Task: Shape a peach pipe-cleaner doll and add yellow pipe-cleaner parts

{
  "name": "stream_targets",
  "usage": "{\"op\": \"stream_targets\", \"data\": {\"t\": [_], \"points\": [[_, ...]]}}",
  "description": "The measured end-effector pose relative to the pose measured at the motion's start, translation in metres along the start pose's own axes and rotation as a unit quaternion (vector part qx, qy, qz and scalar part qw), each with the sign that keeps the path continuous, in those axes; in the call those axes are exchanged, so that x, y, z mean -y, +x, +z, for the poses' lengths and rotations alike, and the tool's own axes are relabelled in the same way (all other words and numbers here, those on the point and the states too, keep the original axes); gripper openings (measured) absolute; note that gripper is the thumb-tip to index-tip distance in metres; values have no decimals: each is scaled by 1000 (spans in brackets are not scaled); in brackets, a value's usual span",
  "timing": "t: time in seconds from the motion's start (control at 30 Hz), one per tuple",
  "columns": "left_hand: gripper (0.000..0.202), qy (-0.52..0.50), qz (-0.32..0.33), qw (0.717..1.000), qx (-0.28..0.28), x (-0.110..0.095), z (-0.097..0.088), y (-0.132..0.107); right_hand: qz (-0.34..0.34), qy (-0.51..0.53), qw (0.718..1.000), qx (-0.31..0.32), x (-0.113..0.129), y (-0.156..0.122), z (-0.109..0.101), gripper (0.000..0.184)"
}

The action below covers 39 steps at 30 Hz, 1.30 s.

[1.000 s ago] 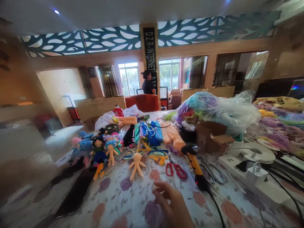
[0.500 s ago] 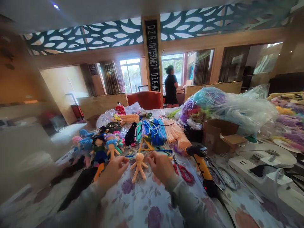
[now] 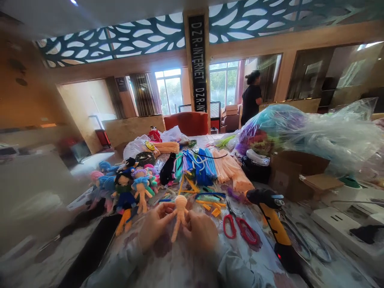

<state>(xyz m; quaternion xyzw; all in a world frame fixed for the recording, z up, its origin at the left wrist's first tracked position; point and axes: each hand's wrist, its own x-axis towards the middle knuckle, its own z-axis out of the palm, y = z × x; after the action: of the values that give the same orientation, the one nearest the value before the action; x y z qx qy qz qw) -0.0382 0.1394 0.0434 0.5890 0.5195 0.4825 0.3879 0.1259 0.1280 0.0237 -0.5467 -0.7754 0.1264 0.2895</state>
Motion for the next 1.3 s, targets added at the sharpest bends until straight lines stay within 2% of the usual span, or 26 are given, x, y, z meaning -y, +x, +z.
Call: {"op": "stream_targets", "data": {"t": [0.13, 0.3, 0.4, 0.47, 0.6, 0.77, 0.93, 1.17, 1.3], "points": [[39, -146, -28, 988, 32, 6, 4, -2, -18, 35, 998, -55, 5, -10, -8, 5], [31, -254, -69, 964, 28, -1, 7, -11, -93, 29, 988, -121, 7, -18, -14, 6], [23, -264, -67, 962, 34, -6, 6, -15, -141, 22, 979, -144, 7, -19, -15, 10], [23, -271, -64, 959, 45, -8, 5, -17, -148, 24, 977, -155, 8, -20, -15, 13], [27, -272, -65, 959, 40, -10, 4, -19, -148, 40, 975, -160, 10, -22, -15, 13], [23, -275, -62, 959, 42, -10, 5, -19, -139, 49, 978, -146, 11, -23, -15, 11], [22, -318, -83, 943, 60, -10, 6, -18, -125, 58, 981, -140, 10, -22, -16, 9], [27, -323, -116, 937, 69, 2, 6, -10, -115, 61, 983, -128, 9, -16, -18, 3], [28, -323, -120, 938, 32, 11, 0, 0, -107, 116, 971, -180, 4, -19, -31, 12]]}}
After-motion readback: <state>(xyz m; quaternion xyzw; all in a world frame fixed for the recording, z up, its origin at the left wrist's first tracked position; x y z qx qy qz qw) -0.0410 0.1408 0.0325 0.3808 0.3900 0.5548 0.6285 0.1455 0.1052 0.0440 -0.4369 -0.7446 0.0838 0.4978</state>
